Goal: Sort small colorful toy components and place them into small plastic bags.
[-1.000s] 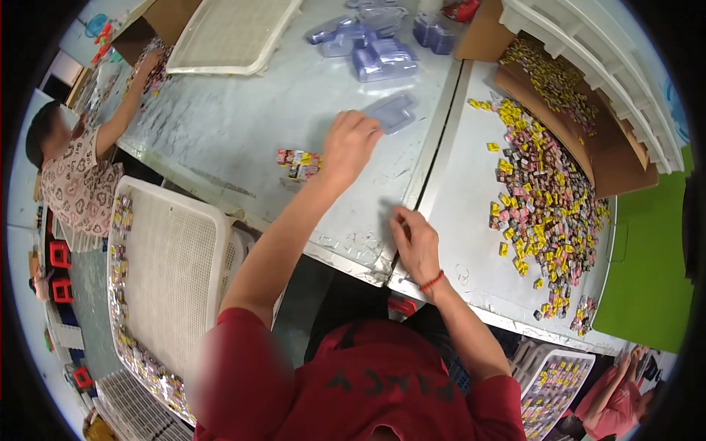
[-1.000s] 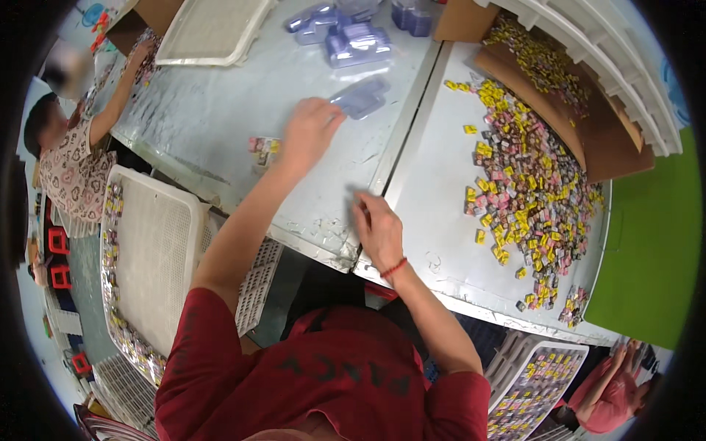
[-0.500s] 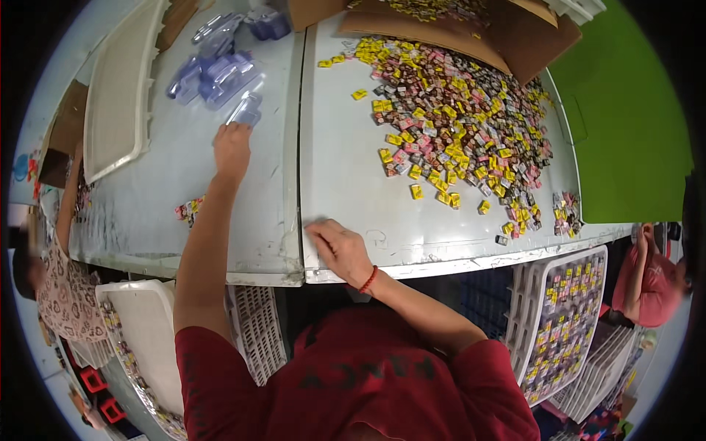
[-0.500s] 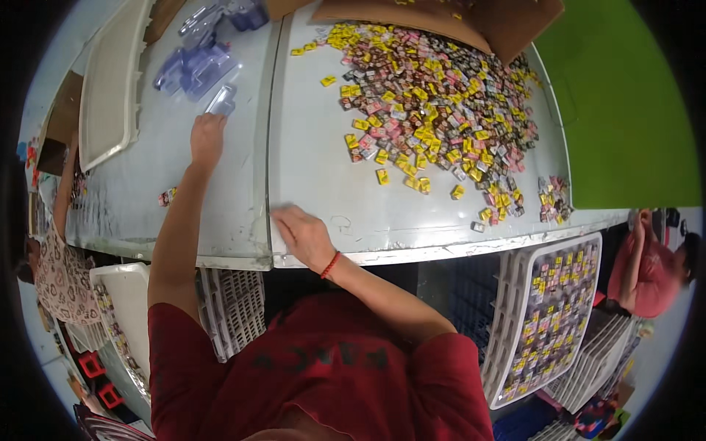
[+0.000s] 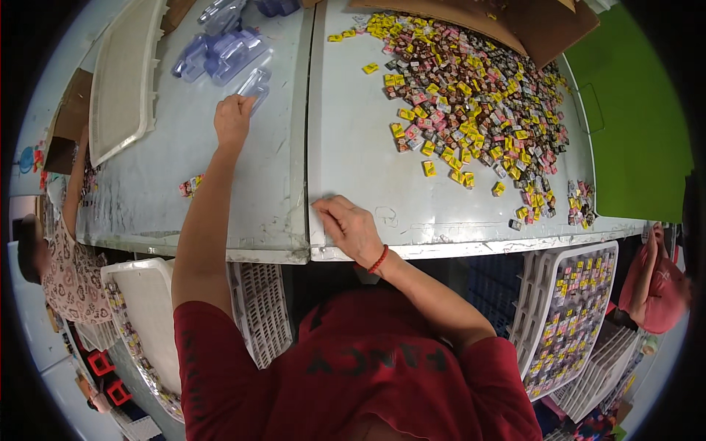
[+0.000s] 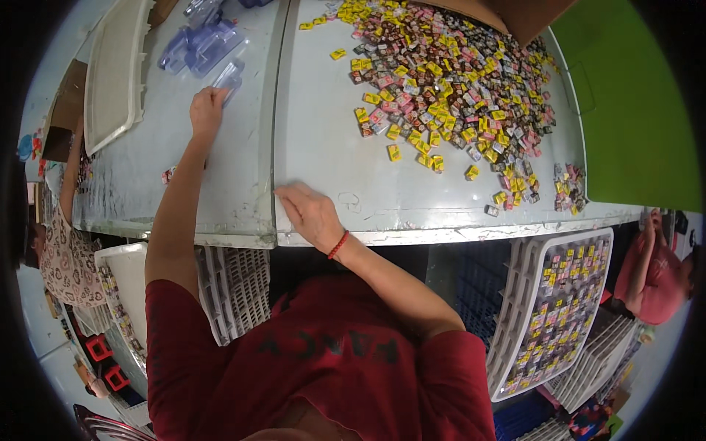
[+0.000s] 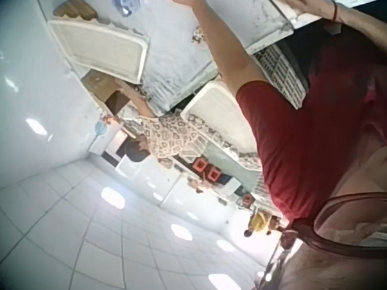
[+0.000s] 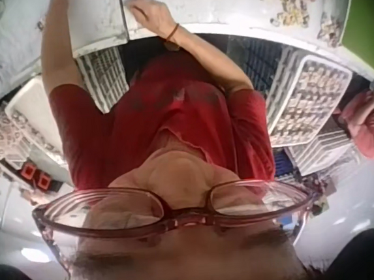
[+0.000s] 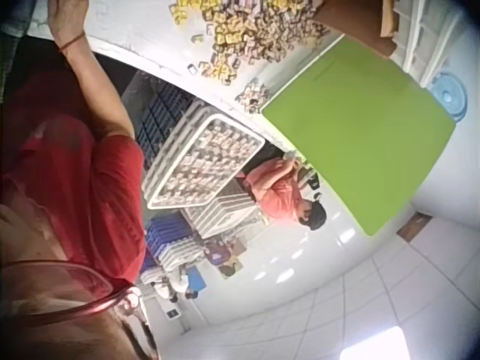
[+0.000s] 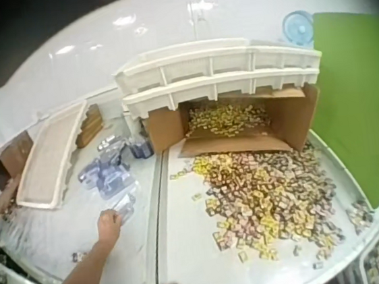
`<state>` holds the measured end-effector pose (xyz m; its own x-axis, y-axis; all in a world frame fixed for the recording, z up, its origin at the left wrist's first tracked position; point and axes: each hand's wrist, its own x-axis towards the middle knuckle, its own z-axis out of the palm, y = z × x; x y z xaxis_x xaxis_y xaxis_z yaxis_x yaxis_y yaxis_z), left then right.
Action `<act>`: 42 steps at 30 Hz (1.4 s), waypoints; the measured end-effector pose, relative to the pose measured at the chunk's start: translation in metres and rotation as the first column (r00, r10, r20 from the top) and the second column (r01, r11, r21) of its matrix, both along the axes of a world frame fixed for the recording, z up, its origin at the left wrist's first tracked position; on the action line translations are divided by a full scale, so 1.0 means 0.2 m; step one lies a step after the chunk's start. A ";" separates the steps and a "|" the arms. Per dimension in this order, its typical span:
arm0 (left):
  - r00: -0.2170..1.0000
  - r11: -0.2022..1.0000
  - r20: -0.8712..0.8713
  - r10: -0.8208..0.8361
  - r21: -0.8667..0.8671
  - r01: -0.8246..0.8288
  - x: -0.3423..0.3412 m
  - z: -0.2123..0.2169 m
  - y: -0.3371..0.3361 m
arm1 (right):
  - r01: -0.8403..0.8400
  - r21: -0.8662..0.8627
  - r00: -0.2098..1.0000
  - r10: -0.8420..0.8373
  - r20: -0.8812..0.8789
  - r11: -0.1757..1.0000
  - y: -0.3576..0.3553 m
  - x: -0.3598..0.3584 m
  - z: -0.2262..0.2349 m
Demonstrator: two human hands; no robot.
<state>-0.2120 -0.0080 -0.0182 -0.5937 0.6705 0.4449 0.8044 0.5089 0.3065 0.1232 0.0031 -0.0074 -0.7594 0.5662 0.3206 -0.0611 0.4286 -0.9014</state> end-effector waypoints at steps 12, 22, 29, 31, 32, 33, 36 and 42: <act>0.942 0.888 0.333 0.029 0.423 -0.177 0.14 0.30 -0.04 | 0.314 0.745 0.724 -0.656 0.213 0.588 0.56 -0.02 0.00; 0.731 0.701 -0.105 -0.674 0.221 0.678 1.07 0.16 -0.42 | 0.183 0.308 0.959 -0.238 0.151 0.934 0.52 0.03 0.01; 0.619 0.608 0.048 -0.784 0.258 0.751 1.23 0.11 -0.21 | 0.250 -0.158 0.968 -0.243 0.064 0.955 0.85 0.22 0.00; 0.686 0.687 0.107 -0.720 0.252 0.682 1.14 0.12 -0.15 | 0.319 -0.104 0.943 -0.304 0.138 0.942 0.82 0.25 0.09; 0.740 0.753 0.161 -0.653 0.246 0.610 1.08 0.13 -0.09 | 0.388 -0.037 0.905 -0.373 0.206 0.921 0.81 0.28 0.14; 0.753 0.758 0.126 -0.646 0.218 0.614 1.03 0.13 -0.01 | 0.386 0.109 0.882 -0.401 0.249 0.916 0.79 0.29 0.15; 0.724 0.725 0.065 -0.687 0.134 0.676 0.92 0.11 0.19 | 0.248 0.470 0.887 -0.394 0.242 0.847 0.63 0.31 0.10; 0.620 0.619 0.067 -0.782 -0.034 0.785 0.85 0.05 0.22 | 0.100 0.645 0.874 -0.377 0.306 0.757 0.54 0.23 0.08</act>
